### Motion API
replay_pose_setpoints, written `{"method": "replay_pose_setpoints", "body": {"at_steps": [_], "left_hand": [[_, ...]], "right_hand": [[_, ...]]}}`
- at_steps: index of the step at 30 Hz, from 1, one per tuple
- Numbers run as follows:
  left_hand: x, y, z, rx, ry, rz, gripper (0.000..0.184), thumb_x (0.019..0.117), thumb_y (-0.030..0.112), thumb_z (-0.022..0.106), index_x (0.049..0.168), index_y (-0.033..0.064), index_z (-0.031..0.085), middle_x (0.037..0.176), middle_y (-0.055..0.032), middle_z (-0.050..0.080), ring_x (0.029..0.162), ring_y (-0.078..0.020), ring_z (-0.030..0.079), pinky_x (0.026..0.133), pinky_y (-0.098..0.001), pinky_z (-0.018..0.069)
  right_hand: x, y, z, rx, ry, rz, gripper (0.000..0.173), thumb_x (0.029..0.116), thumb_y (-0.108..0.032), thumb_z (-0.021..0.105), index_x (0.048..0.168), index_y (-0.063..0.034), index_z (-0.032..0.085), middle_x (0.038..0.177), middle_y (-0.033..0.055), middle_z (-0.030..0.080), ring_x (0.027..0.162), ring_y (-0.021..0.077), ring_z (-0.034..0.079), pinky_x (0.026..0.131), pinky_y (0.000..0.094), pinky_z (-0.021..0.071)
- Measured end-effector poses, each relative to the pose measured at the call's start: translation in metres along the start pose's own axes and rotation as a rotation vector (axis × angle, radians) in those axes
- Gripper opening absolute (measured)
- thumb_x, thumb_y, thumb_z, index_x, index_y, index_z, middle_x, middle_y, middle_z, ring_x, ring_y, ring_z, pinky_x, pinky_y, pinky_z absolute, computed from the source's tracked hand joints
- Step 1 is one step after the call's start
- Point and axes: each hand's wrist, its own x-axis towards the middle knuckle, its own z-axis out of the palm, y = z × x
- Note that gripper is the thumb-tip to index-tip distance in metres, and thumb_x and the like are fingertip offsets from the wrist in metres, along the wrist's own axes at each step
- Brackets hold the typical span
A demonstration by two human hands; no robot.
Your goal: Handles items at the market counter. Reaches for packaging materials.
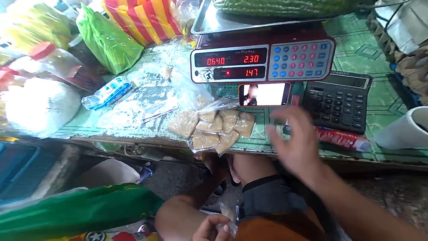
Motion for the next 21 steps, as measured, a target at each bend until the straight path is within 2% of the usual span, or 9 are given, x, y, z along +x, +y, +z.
{"method": "replay_pose_setpoints", "body": {"at_steps": [2, 4, 5, 8, 10, 12, 15, 18, 21], "left_hand": [[-0.002, -0.002, 0.001, -0.14, -0.001, -0.018, 0.021, 0.0943, -0.008, 0.057, 0.109, 0.0034, 0.068, 0.088, -0.0016, 0.073, 0.067, -0.0096, 0.068, 0.063, -0.0286, 0.0607], [0.002, -0.002, 0.004, -0.15, 0.031, 0.007, 0.022, 0.0942, -0.008, 0.056, 0.109, 0.003, 0.067, 0.093, -0.0024, 0.073, 0.069, -0.0103, 0.069, 0.064, -0.0285, 0.062], [0.004, -0.002, 0.006, -0.136, 0.049, 0.016, 0.022, 0.0941, -0.009, 0.055, 0.109, 0.0024, 0.067, 0.093, -0.0024, 0.073, 0.069, -0.0102, 0.069, 0.064, -0.0281, 0.0619], [0.001, -0.002, 0.003, -0.108, 0.063, 0.011, 0.023, 0.0938, -0.01, 0.055, 0.109, 0.0024, 0.066, 0.09, -0.001, 0.074, 0.066, -0.0083, 0.069, 0.061, -0.026, 0.0613], [-0.005, -0.006, -0.002, -0.074, 0.09, -0.007, 0.022, 0.0926, -0.011, 0.058, 0.108, 0.002, 0.067, 0.091, -0.001, 0.073, 0.063, -0.0062, 0.066, 0.058, -0.0238, 0.0595], [0.003, -0.019, 0.0, 0.085, 0.143, 0.023, 0.017, 0.0917, -0.006, 0.063, 0.106, 0.0008, 0.068, 0.094, -0.0021, 0.072, 0.063, -0.0048, 0.065, 0.057, -0.0218, 0.0583], [0.024, -0.046, 0.009, 0.515, 0.154, 0.265, 0.015, 0.0916, 0.006, 0.066, 0.104, 0.0043, 0.074, 0.101, -0.0047, 0.071, 0.074, -0.0051, 0.067, 0.066, -0.0223, 0.0597], [0.019, -0.023, 0.025, 0.436, 0.084, 0.571, 0.009, 0.0937, 0.006, 0.067, 0.101, 0.0079, 0.072, 0.104, -0.0038, 0.07, 0.092, -0.0041, 0.068, 0.08, -0.0193, 0.0592], [0.01, -0.014, 0.026, 0.355, 0.128, 0.675, 0.006, 0.0999, 0.014, 0.064, 0.104, 0.0164, 0.068, 0.112, 0.002, 0.063, 0.104, -0.0013, 0.063, 0.089, -0.0169, 0.0559]], "right_hand": [[-0.054, -0.042, 0.024, 0.325, -0.408, -0.065, 0.04, 0.0989, -0.037, 0.065, 0.128, -0.0096, 0.068, 0.127, 0.0118, 0.067, 0.114, 0.0221, 0.066, 0.096, 0.0431, 0.0566], [-0.084, -0.056, 0.05, 0.522, -0.861, -0.059, 0.058, 0.0973, -0.038, 0.069, 0.146, -0.0108, 0.055, 0.139, 0.0154, 0.058, 0.114, 0.0261, 0.065, 0.097, 0.0455, 0.0558], [-0.09, -0.051, 0.059, 0.524, -0.943, -0.075, 0.06, 0.0978, -0.038, 0.069, 0.149, -0.0106, 0.052, 0.142, 0.0162, 0.057, 0.118, 0.0278, 0.064, 0.1, 0.0471, 0.0537], [-0.082, -0.011, 0.041, 0.341, -0.819, -0.072, 0.039, 0.0968, -0.038, 0.07, 0.125, -0.0108, 0.071, 0.125, 0.0113, 0.069, 0.117, 0.0268, 0.066, 0.102, 0.0494, 0.0531], [-0.068, 0.013, 0.01, 0.322, -0.963, 0.057, 0.037, 0.099, -0.041, 0.066, 0.119, -0.0105, 0.073, 0.117, 0.0101, 0.07, 0.108, 0.0237, 0.066, 0.097, 0.0472, 0.0542], [-0.064, 0.023, -0.002, 0.417, -1.142, 0.174, 0.035, 0.0993, -0.035, 0.068, 0.123, -0.0091, 0.071, 0.119, 0.0093, 0.069, 0.102, 0.0194, 0.068, 0.093, 0.0417, 0.0563], [-0.089, 0.006, 0.026, 0.573, -1.154, 0.361, 0.055, 0.097, -0.027, 0.071, 0.145, -0.009, 0.053, 0.138, 0.0128, 0.06, 0.107, 0.0209, 0.069, 0.093, 0.0405, 0.0585], [-0.105, -0.023, 0.06, 0.608, -1.076, 0.407, 0.061, 0.097, -0.024, 0.071, 0.152, -0.0123, 0.047, 0.147, 0.0137, 0.054, 0.115, 0.0229, 0.067, 0.098, 0.0415, 0.0576], [-0.113, -0.032, 0.081, 0.682, -0.911, 0.331, 0.024, 0.1018, -0.021, 0.062, 0.119, -0.0074, 0.072, 0.115, 0.0083, 0.071, 0.099, 0.0123, 0.069, 0.091, 0.0327, 0.0573]]}}
